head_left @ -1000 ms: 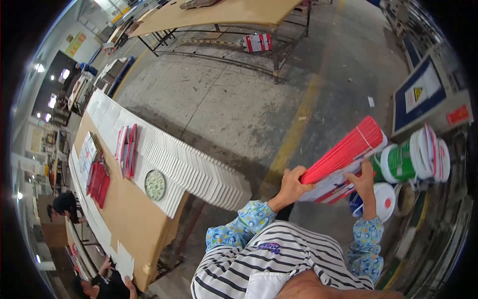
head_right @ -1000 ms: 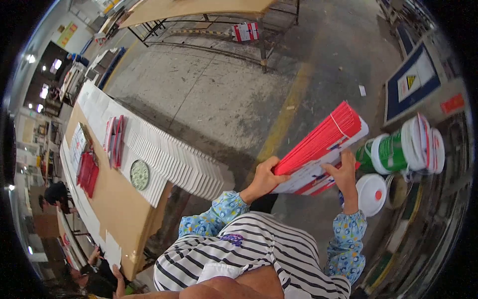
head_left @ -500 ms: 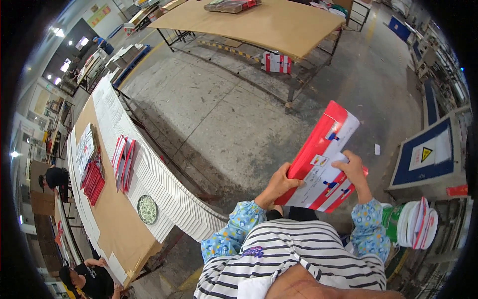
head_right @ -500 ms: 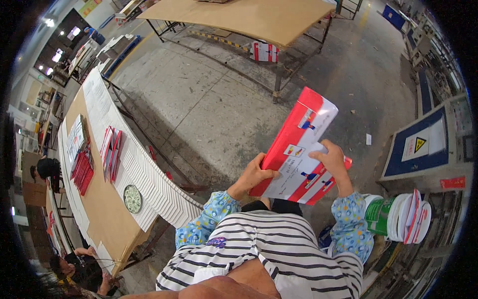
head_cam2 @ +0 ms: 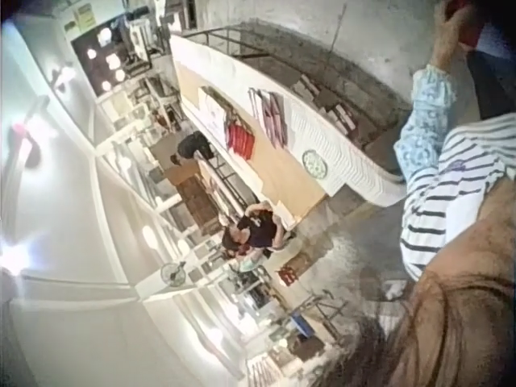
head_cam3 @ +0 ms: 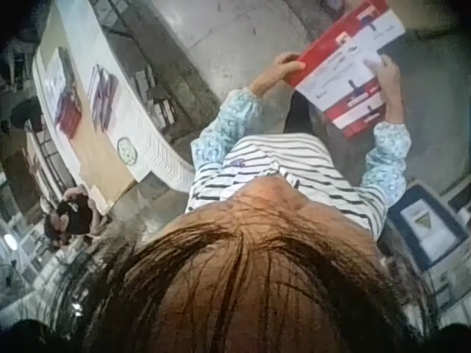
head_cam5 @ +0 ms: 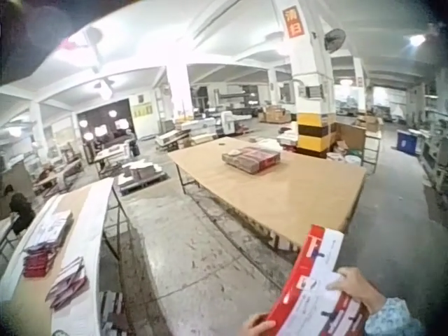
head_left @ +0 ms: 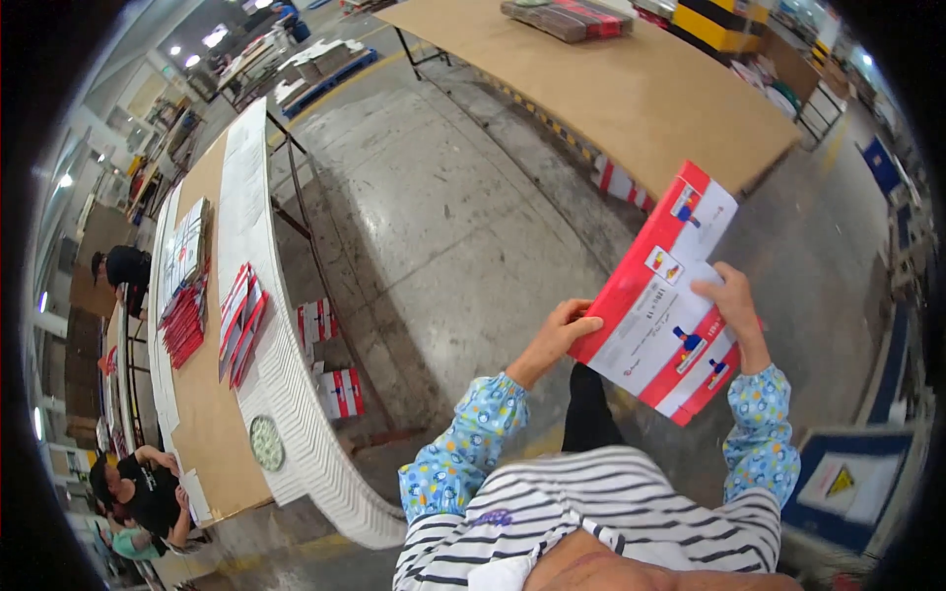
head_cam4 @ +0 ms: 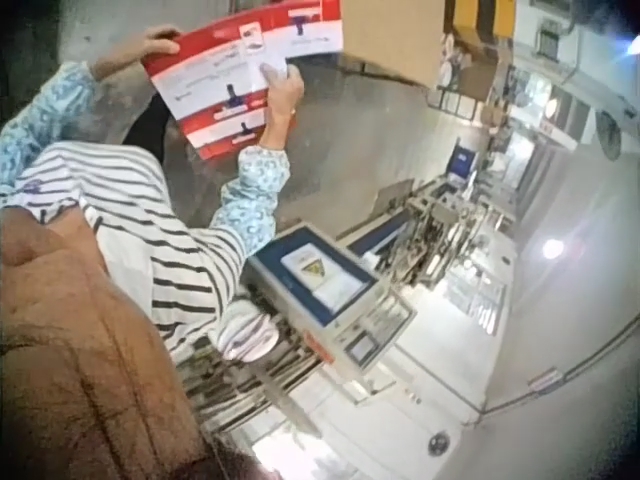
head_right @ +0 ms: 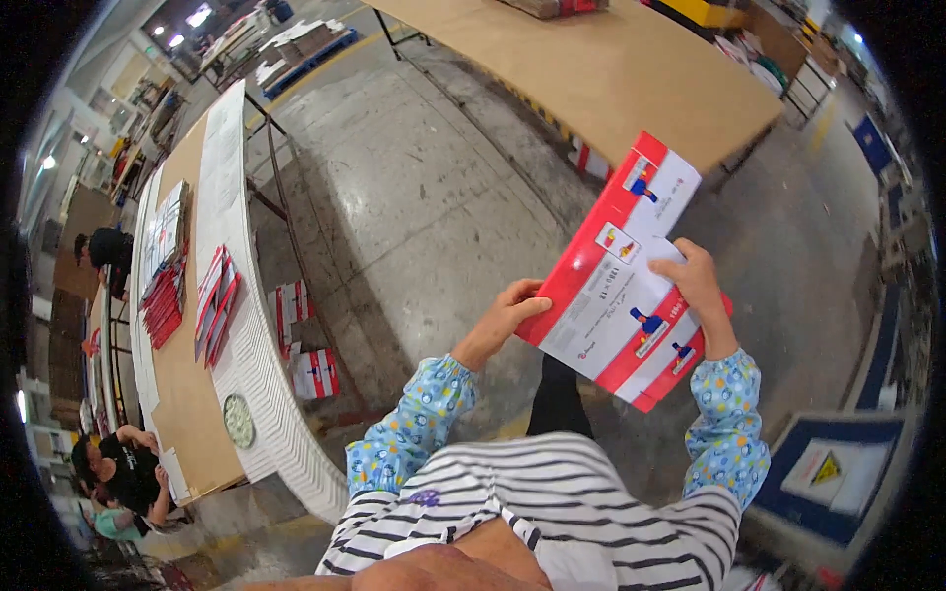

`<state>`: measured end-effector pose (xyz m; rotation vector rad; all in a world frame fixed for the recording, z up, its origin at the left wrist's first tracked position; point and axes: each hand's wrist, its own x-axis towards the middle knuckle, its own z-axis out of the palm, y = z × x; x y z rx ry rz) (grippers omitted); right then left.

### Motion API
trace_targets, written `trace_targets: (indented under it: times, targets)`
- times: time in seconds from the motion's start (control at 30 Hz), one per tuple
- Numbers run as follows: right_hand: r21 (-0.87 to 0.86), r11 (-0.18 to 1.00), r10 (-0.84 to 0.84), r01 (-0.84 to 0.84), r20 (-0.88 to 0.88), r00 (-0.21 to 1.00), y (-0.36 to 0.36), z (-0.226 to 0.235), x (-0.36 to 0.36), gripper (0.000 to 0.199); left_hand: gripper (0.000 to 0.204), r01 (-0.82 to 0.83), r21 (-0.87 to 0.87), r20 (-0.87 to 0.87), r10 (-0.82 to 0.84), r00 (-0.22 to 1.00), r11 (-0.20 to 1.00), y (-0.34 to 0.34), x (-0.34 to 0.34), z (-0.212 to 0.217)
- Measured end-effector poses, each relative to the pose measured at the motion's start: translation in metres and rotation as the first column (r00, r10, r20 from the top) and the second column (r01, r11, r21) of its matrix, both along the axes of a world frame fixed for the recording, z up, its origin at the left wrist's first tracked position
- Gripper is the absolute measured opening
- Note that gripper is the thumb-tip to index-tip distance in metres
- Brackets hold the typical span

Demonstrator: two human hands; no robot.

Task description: Sort and arrange stacks of flat cardboard boxes on an industrial work table.

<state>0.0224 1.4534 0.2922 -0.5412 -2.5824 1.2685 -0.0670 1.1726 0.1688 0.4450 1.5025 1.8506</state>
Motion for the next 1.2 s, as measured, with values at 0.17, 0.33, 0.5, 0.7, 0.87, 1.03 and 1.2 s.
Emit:
trace_targets:
  times: [0.17, 0.33, 0.5, 0.7, 0.87, 1.03, 1.2]
  targets:
    - [-0.060, 0.997, -0.046, 0.044, -0.045, 0.998, 0.104, 0.001, -0.090, 0.036, 0.043, -0.073, -0.012, -0.176, 0.070, 0.982, 0.997, 0.092, -0.104, 0.037]
    - [-0.053, 0.998, -0.026, 0.026, -0.005, 1.000, 0.168, -0.010, -0.169, 0.040, 0.041, -0.220, -0.089, -0.260, 0.191, 0.946, 0.971, 0.156, -0.179, 0.051]
    - [-0.043, 0.998, -0.034, 0.039, 0.117, 0.993, 0.194, -0.057, -0.223, 0.044, 0.038, -0.274, -0.179, -0.317, 0.208, 0.925, 0.945, 0.179, -0.226, 0.023]
    - [0.398, 0.917, -0.103, 0.027, 0.173, 0.979, 0.195, -0.124, -0.225, 0.047, 0.037, -0.256, -0.341, -0.371, 0.120, 0.921, 0.905, 0.189, -0.241, -0.015]
    - [0.613, 0.789, -0.191, 0.030, 0.199, 0.961, 0.144, -0.114, -0.219, 0.048, 0.038, -0.292, -0.418, -0.445, 0.086, 0.891, 0.861, 0.177, -0.238, -0.013]
    - [0.711, 0.702, 0.330, -0.047, -0.266, 0.906, 0.081, -0.121, -0.238, 0.047, 0.038, -0.327, -0.571, -0.540, -0.045, 0.840, 0.753, 0.183, -0.234, -0.016]
    - [0.803, 0.582, 0.368, -0.127, -0.120, 0.922, 0.071, -0.153, -0.248, 0.038, 0.033, -0.392, -0.551, -0.652, -0.086, 0.753, 0.737, 0.201, -0.212, -0.020]
